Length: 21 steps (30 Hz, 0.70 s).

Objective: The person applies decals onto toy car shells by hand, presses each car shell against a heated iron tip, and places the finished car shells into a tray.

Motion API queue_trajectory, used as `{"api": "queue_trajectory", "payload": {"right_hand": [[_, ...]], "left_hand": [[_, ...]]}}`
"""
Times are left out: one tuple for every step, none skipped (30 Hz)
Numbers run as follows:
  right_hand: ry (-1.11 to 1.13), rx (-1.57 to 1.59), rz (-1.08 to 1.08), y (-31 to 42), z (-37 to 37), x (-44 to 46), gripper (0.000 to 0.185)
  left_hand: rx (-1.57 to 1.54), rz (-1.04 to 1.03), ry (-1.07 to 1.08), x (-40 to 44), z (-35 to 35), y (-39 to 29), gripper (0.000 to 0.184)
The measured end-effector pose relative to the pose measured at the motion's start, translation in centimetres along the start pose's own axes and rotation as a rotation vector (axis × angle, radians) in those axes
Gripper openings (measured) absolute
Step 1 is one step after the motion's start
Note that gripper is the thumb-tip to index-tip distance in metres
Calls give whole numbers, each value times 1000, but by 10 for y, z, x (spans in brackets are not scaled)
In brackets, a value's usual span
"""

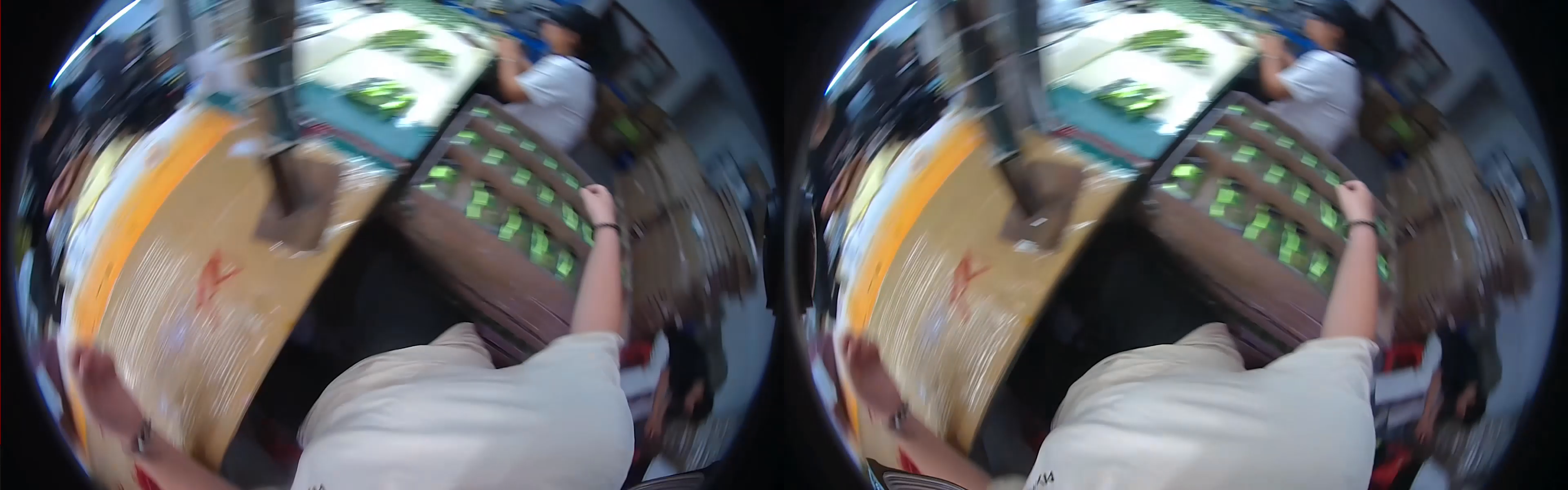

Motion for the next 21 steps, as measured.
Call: {"api": "queue_trajectory", "payload": {"right_hand": [[-22,-162,-160,-18,29,-23,39],[-9,-352,-301,-58,42,-27,51],[54,-436,-447,-88,54,-43,62],[137,-457,-555,-122,59,-56,67],[155,-467,-643,-157,62,-69,70],[180,-477,-718,-186,62,-79,73],[151,-377,-716,-212,58,-83,73],[124,-276,-707,-241,52,-86,74],[121,-231,-695,-269,42,-83,74],[119,-185,-683,-297,32,-80,75],[143,-197,-672,-327,20,-66,75],[167,-211,-660,-343,13,-55,76],[145,-177,-700,-334,17,-56,73],[121,-142,-739,-325,22,-58,71],[130,-137,-766,-310,29,-62,70],[139,-132,-791,-295,35,-65,69],[105,-118,-819,-282,42,-69,66],[100,-122,-840,-284,40,-70,66],[95,-126,-861,-285,40,-70,66],[52,-139,-881,-284,43,-72,66],[8,-152,-900,-275,49,-78,65]], "left_hand": [[4,-2,-88,-1,10,3,28],[141,-20,-199,1,17,3,26],[201,16,-177,17,3,16,22],[273,49,-166,22,-11,22,19],[358,75,-163,23,-26,25,16],[453,97,-171,21,-40,21,13],[556,113,-189,16,-51,15,11],[663,127,-211,13,-59,9,10],[772,135,-237,12,-61,5,11],[669,45,-316,11,-60,4,11],[564,-43,-393,6,-60,9,11],[456,-128,-470,1,-57,10,12],[461,-134,-461,1,-59,11,13],[466,-137,-452,1,-58,11,13],[470,-141,-446,1,-57,10,13],[471,-152,-442,1,-56,10,14],[472,-164,-438,1,-54,9,14],[473,-177,-435,1,-56,6,14],[480,-185,-449,0,-57,4,14],[485,-193,-464,0,-58,3,15],[491,-200,-480,-1,-58,1,15]]}}
Point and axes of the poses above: each hand's wrist, its own x-axis towards the middle knuckle, its own z-axis out of the back of the hand, y = z × x, the point moved 8 cm from there along x, towards the middle knuckle, and after that the axes turned 3 degrees about -z, right-handed, at the moved point
